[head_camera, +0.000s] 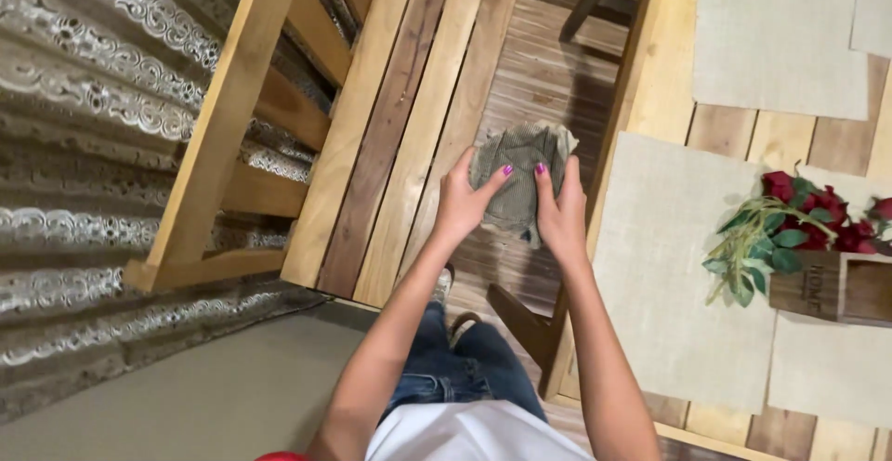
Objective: Cleaning a wooden chair and bench with a cloth.
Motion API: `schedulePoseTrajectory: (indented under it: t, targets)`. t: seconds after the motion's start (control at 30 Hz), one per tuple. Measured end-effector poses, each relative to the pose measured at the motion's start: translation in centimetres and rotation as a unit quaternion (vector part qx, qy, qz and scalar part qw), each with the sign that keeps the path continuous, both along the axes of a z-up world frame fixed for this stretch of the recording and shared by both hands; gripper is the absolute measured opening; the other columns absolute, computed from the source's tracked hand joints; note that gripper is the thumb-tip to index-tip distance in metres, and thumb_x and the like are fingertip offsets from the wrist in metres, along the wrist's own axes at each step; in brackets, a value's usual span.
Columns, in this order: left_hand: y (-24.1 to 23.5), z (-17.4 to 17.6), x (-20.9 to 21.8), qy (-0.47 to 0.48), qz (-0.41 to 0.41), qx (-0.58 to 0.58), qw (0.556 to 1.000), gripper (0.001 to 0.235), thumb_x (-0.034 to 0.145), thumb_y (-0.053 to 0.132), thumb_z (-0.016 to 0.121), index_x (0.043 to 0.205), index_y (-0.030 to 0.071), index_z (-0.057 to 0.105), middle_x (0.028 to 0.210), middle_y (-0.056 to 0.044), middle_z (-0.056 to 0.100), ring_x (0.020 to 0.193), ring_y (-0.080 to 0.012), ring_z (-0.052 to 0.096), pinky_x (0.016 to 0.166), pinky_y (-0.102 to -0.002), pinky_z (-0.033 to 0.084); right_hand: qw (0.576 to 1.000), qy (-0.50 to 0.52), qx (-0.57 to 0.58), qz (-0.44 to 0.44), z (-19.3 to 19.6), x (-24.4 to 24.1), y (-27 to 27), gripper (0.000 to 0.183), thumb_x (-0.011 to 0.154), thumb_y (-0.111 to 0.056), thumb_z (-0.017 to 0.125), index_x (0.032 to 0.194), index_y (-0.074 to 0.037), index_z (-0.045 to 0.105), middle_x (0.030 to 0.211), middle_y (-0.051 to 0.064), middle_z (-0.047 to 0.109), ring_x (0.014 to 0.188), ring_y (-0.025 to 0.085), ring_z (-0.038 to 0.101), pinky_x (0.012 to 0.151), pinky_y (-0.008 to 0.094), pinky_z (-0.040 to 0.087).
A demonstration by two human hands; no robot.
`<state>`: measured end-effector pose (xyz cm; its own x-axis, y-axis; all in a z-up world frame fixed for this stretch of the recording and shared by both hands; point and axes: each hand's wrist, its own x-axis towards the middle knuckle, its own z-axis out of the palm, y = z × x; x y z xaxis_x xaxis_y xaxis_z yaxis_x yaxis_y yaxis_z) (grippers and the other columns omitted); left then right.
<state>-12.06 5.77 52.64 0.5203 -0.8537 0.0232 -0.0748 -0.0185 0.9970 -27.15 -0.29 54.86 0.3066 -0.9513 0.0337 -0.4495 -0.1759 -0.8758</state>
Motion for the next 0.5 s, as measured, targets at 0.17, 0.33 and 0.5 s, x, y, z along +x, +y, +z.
schedulePoseTrajectory:
  t: [0.17,0.33,0.5]
  targets:
    - [0.1,-1.1,3.8,-0.043,0.016,0.045,0.998,0.034,0.094,0.023,0.077,0.114,0.0,0.063,0.095,-0.018,0.076,0.09,-0.0257,0.077,0.076,-0.035,0.056,1.0,-0.016,-0.02,-0.003,-2.2,4.0,-2.0,0.025,0.111,-0.022,0.053,0.119,0.001,0.058,0.101,0.022,0.07,0.092,0.022,0.066,0.082,0.037,0.053]
    - [-0.6,-3.7,7.8,-0.01,0.044,-0.007,0.999,0.028,0.096,0.021,0.07,0.118,0.004,0.064,0.097,-0.017,0.078,0.091,-0.0301,0.078,0.078,-0.037,0.057,1.0,0.024,0.005,-0.005,-5.1,8.1,-4.8,0.027,0.113,-0.026,0.054,0.113,0.0,0.06,0.09,0.022,0.064,0.081,0.022,0.054,0.078,0.038,0.051]
    - [-3.1,-6.7,9.8,-0.055,0.079,0.041,0.995,0.032,0.098,0.02,0.07,0.124,0.005,0.06,0.098,-0.017,0.076,0.091,-0.0322,0.076,0.075,-0.038,0.056,0.998,0.03,0.033,0.038,-8.0,9.7,-8.5,0.027,0.105,-0.021,0.059,0.124,-0.003,0.054,0.094,0.016,0.064,0.081,0.021,0.058,0.077,0.035,0.049]
